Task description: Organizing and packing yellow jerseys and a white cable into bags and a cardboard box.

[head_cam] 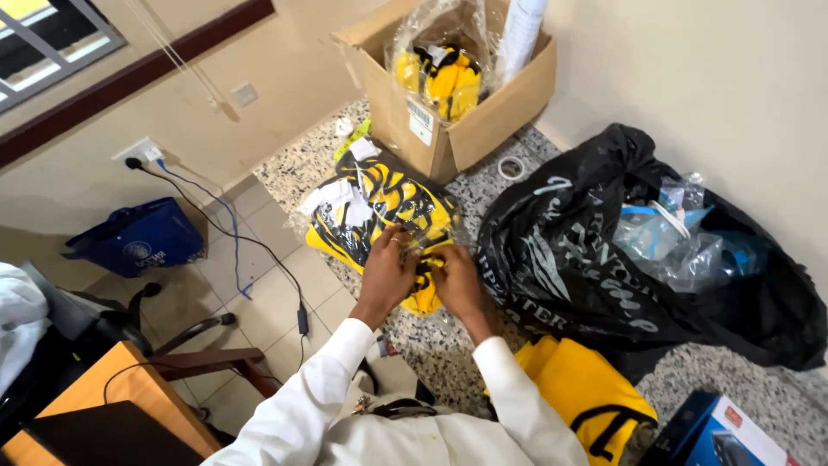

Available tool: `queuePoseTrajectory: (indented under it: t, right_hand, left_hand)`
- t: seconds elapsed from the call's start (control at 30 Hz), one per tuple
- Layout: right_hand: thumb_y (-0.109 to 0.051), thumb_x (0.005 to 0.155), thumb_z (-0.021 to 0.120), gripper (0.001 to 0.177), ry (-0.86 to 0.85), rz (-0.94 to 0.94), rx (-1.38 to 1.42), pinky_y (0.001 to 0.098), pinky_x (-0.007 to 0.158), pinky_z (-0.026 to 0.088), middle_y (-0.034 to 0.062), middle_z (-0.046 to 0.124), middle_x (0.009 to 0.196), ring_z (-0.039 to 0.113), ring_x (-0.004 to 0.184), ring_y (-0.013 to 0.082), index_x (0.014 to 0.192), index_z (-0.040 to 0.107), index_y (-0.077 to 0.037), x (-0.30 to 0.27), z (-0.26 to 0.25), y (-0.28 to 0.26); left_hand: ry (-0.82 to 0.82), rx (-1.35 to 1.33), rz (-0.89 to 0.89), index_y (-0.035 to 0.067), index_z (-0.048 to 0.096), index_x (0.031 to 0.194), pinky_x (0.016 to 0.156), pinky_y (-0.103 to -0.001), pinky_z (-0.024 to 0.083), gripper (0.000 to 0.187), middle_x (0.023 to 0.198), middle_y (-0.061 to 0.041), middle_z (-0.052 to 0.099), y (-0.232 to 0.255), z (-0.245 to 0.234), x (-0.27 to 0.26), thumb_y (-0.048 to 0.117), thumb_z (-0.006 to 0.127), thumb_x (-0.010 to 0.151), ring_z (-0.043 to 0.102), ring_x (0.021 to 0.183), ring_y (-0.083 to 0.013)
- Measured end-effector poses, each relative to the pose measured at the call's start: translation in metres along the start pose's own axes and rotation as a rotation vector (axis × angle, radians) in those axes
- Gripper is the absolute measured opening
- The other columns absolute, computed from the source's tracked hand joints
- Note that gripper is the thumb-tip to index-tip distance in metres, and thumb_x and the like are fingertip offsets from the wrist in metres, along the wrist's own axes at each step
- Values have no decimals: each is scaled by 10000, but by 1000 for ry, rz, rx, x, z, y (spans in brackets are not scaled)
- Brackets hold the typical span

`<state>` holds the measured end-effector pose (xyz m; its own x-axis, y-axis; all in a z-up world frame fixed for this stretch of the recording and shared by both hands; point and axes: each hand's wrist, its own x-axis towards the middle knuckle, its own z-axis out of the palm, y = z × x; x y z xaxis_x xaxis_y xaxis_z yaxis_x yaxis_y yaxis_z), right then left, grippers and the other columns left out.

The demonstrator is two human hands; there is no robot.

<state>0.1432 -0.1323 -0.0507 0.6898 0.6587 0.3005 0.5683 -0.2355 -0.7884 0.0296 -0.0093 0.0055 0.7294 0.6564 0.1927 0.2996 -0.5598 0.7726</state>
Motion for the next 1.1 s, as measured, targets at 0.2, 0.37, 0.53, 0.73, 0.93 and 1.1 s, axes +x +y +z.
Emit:
queuePoseTrajectory:
  t: [0.2,0.37,0.53,0.73,0.93,1.1]
  right_hand:
    - [-152,948,706,210,-5,329,23,374,688,539,135,733,902,695,780,250,1106,687,-14,-2,-13,2]
    - [-126,974,638,203,192,498,478,316,670,528,71,700,920,648,752,146,1150,625,-25,-8,-9,17]
    - [-144,1015,604,187,299,614,831,276,692,513,38,680,997,630,833,104,1165,583,-35,-6,-14,5]
    - [-75,891,727,297,221,86,9,347,774,526,145,634,1010,639,861,237,1136,576,1,-5,-43,-37]
    - [-104,957,693,171,-105,100,38,351,890,583,117,730,1087,743,997,267,1124,695,-68,-14,-25,-24]
    - [-147,738,856,721,-442,81,-105,438,1043,422,240,577,1362,530,1259,413,1364,527,-7,-13,-4,-16]
  left_hand:
    - [-43,189,115,31,600,1276,1081,-445,456,543,1458,-180,515,7,-12,-6,-14,694,743,486,1338,-381]
    - [-56,153,104,61,551,1332,1067,-439,456,657,1491,-148,497,7,-17,-10,-83,652,699,449,1401,-374]
    - [-48,132,18,83,541,1365,1093,-439,456,688,1544,-138,471,10,-19,-11,-102,627,708,460,1393,-371]
    - [-31,-2,30,76,550,1335,1098,-435,441,627,1528,-149,469,21,-27,-14,-71,680,739,463,1392,-387]
    - [-66,44,76,69,577,1318,1119,-437,436,632,1530,-140,466,15,-18,-16,-88,677,714,451,1415,-396]
    - [-144,74,128,51,557,1327,1164,-463,350,651,1569,-179,392,4,-15,-15,-80,703,707,332,1469,-434]
